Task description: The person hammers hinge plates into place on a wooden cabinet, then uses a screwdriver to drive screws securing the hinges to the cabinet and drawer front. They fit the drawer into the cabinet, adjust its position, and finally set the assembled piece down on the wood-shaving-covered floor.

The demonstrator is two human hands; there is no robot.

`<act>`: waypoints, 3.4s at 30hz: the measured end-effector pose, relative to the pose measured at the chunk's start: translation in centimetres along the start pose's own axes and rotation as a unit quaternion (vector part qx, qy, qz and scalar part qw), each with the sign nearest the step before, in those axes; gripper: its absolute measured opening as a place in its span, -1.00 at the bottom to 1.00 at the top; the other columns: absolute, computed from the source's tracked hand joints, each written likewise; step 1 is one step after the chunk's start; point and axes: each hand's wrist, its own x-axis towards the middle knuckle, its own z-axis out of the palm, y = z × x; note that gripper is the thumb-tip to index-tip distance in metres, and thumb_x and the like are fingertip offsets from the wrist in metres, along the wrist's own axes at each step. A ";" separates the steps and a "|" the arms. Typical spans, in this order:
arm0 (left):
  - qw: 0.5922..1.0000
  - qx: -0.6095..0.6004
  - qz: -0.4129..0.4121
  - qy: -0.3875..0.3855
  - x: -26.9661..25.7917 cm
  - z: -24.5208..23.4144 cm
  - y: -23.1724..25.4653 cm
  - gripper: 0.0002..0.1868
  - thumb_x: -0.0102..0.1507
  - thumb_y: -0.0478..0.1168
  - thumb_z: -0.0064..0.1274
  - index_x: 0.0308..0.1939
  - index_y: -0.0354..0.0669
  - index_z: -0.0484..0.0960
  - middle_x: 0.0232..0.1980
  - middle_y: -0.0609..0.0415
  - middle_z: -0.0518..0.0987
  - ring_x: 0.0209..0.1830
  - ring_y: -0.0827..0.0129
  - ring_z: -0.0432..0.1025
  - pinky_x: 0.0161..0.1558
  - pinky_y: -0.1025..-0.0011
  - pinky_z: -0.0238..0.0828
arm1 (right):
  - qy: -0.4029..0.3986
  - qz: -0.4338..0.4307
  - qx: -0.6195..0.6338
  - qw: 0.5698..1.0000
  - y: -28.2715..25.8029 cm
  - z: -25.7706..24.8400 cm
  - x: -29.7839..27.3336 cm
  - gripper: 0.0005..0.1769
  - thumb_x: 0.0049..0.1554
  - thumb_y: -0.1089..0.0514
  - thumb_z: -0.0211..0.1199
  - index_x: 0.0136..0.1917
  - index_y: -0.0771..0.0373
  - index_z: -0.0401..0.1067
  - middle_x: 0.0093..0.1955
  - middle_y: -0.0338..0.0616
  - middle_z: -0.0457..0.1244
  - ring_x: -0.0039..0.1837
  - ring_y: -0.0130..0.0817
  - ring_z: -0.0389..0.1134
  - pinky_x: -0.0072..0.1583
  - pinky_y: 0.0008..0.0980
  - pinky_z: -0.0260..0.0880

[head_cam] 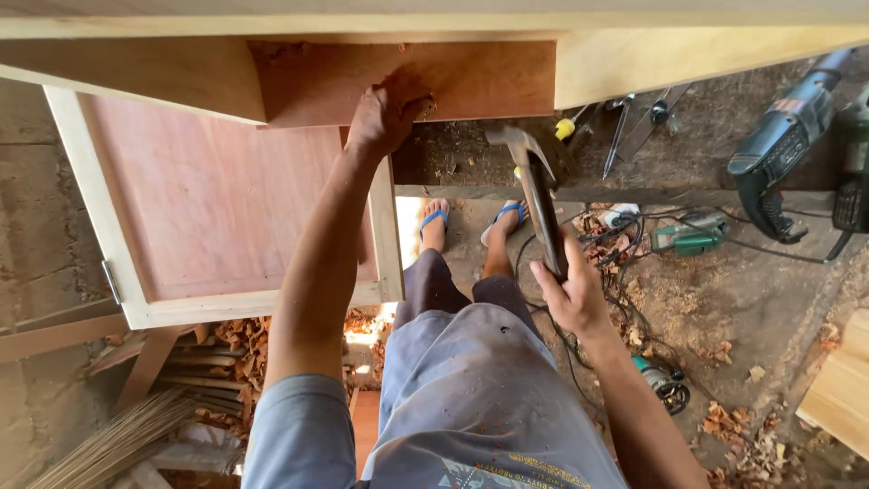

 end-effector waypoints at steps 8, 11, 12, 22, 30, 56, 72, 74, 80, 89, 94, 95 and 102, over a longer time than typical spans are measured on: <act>0.997 0.019 0.069 0.002 0.1 -0.7 0.9 -0.77 0.29 -0.21 0.29 0.02 -0.10 0.76 0.13 -0.06 0.67 0.24 0.00 0.50 0.23 0.13 0.45 | 0.029 -0.114 -0.082 0.990 -4.1 2.0 3.8 -0.15 0.33 0.12 0.17 0.71 0.26 -0.21 0.15 0.20 0.40 -0.04 -0.08 0.51 -0.07 -0.22 0.54; 1.000 -0.011 0.025 -0.015 0.1 -1.2 1.7 -0.82 0.27 -0.23 0.28 -0.04 -0.09 0.74 0.06 -0.04 0.68 0.18 0.05 0.53 0.22 0.17 0.49 | 0.029 -0.120 -0.085 0.989 -4.9 2.5 4.3 -0.15 0.34 0.13 0.18 0.72 0.24 -0.21 0.19 0.21 0.39 0.00 -0.01 0.51 -0.02 -0.18 0.54; 0.999 -0.037 -0.014 -0.035 0.2 -1.5 2.1 -0.85 0.28 -0.23 0.28 -0.09 -0.09 0.72 0.02 -0.01 0.69 0.13 0.09 0.56 0.21 0.21 0.52 | 0.037 -0.145 -0.094 0.984 -5.1 2.8 4.4 -0.15 0.36 0.14 0.17 0.73 0.23 -0.21 0.26 0.27 0.35 0.06 0.05 0.51 0.03 -0.16 0.54; 0.996 -0.005 0.091 0.022 0.0 -1.0 2.0 -0.81 0.26 -0.31 0.26 -0.04 -0.16 0.72 0.11 -0.07 0.64 0.16 -0.07 0.49 0.23 0.10 0.44 | 0.006 -0.090 -0.093 0.992 -6.0 3.7 4.8 -0.20 0.34 0.10 0.17 0.69 0.26 -0.13 0.15 0.20 0.40 0.03 0.04 0.52 0.03 -0.13 0.51; 1.000 -0.017 -0.001 -0.017 -0.3 -0.5 1.7 -0.83 0.37 -0.30 0.13 0.02 -0.05 0.73 0.08 0.09 0.69 0.13 0.10 0.57 0.23 0.14 0.49 | 0.019 -0.136 -0.085 0.987 -4.8 4.5 4.9 -0.23 0.40 0.09 0.14 0.70 0.25 -0.15 0.25 0.18 0.39 0.10 -0.07 0.53 0.12 -0.21 0.59; 0.999 -0.001 0.047 0.001 -0.3 -1.2 3.0 -0.80 0.35 -0.32 0.14 0.06 -0.11 0.70 0.20 -0.01 0.62 0.30 -0.02 0.43 0.27 0.09 0.43 | 0.034 -0.119 -0.099 0.987 -4.5 5.7 5.4 -0.18 0.35 0.12 0.19 0.71 0.13 -0.17 0.28 0.23 0.36 0.05 0.06 0.51 0.05 -0.13 0.56; 0.999 0.027 0.029 -0.036 -0.7 -0.6 1.4 -0.93 0.41 -0.34 0.15 -0.05 -0.13 0.70 0.19 0.03 0.63 0.39 0.04 0.43 0.42 0.11 0.44 | -0.032 0.014 -0.105 0.994 -5.5 5.4 5.3 -0.20 0.35 0.09 0.16 0.69 0.04 -0.19 0.17 0.23 0.39 -0.12 -0.09 0.54 -0.08 -0.22 0.59; 0.998 0.020 0.049 -0.015 0.3 -0.6 1.5 -0.85 0.37 -0.36 0.13 0.00 -0.15 0.71 0.23 -0.03 0.61 0.40 -0.01 0.40 0.38 0.10 0.43 | -0.025 -0.005 -0.101 0.995 -5.4 4.9 5.9 -0.19 0.35 0.10 0.16 0.70 0.03 -0.19 0.18 0.25 0.37 -0.08 -0.05 0.54 -0.05 -0.20 0.59; 0.999 0.005 0.050 0.000 -0.9 -0.3 1.3 -0.83 0.31 -0.27 0.24 -0.03 -0.16 0.71 0.25 -0.10 0.58 0.38 -0.06 0.36 0.32 0.08 0.38 | 0.068 -0.182 -0.077 0.978 -5.0 5.6 4.9 -0.17 0.36 0.17 0.17 0.73 0.03 -0.21 0.45 0.39 0.23 0.15 0.10 0.50 0.09 -0.17 0.60; 0.999 -0.032 -0.024 -0.015 -0.4 -1.6 3.2 -0.88 0.37 -0.27 0.17 -0.03 -0.10 0.74 0.11 0.01 0.69 0.15 0.09 0.57 0.15 0.19 0.57 | 0.011 -0.047 -0.058 0.997 -2.5 4.8 5.6 -0.13 0.35 0.11 0.20 0.73 -0.06 -0.23 -0.06 -0.01 0.44 -0.13 -0.13 0.52 -0.08 -0.19 0.58; 0.999 -0.039 0.017 -0.021 -0.3 -0.8 2.3 -0.83 0.34 -0.15 0.27 -0.07 -0.14 0.73 -0.05 0.05 0.71 -0.17 0.27 0.67 -0.07 0.31 0.67 | 0.023 0.004 -0.075 0.997 -1.5 4.6 6.1 -0.13 0.34 0.08 0.20 0.71 -0.11 -0.25 -0.12 -0.04 0.42 -0.25 -0.23 0.48 -0.23 -0.23 0.55; 0.999 -0.021 0.039 0.020 -0.6 -0.3 2.1 -0.85 0.34 -0.17 0.26 -0.10 -0.14 0.74 0.00 0.00 0.70 -0.16 0.25 0.66 -0.09 0.31 0.66 | 0.026 0.003 -0.085 0.996 -1.3 4.6 6.1 -0.12 0.34 0.07 0.20 0.71 -0.14 -0.25 -0.13 -0.04 0.42 -0.24 -0.23 0.48 -0.21 -0.23 0.55; 0.998 -0.007 -0.037 0.050 -0.9 0.2 2.9 -0.89 0.33 -0.22 0.27 -0.12 -0.15 0.75 -0.04 0.04 0.70 -0.11 0.21 0.63 -0.06 0.28 0.63 | 0.003 0.058 -0.118 0.991 -2.8 4.2 6.4 -0.14 0.34 0.01 0.15 0.71 -0.19 -0.27 -0.11 -0.01 0.44 -0.22 -0.16 0.49 -0.18 -0.18 0.54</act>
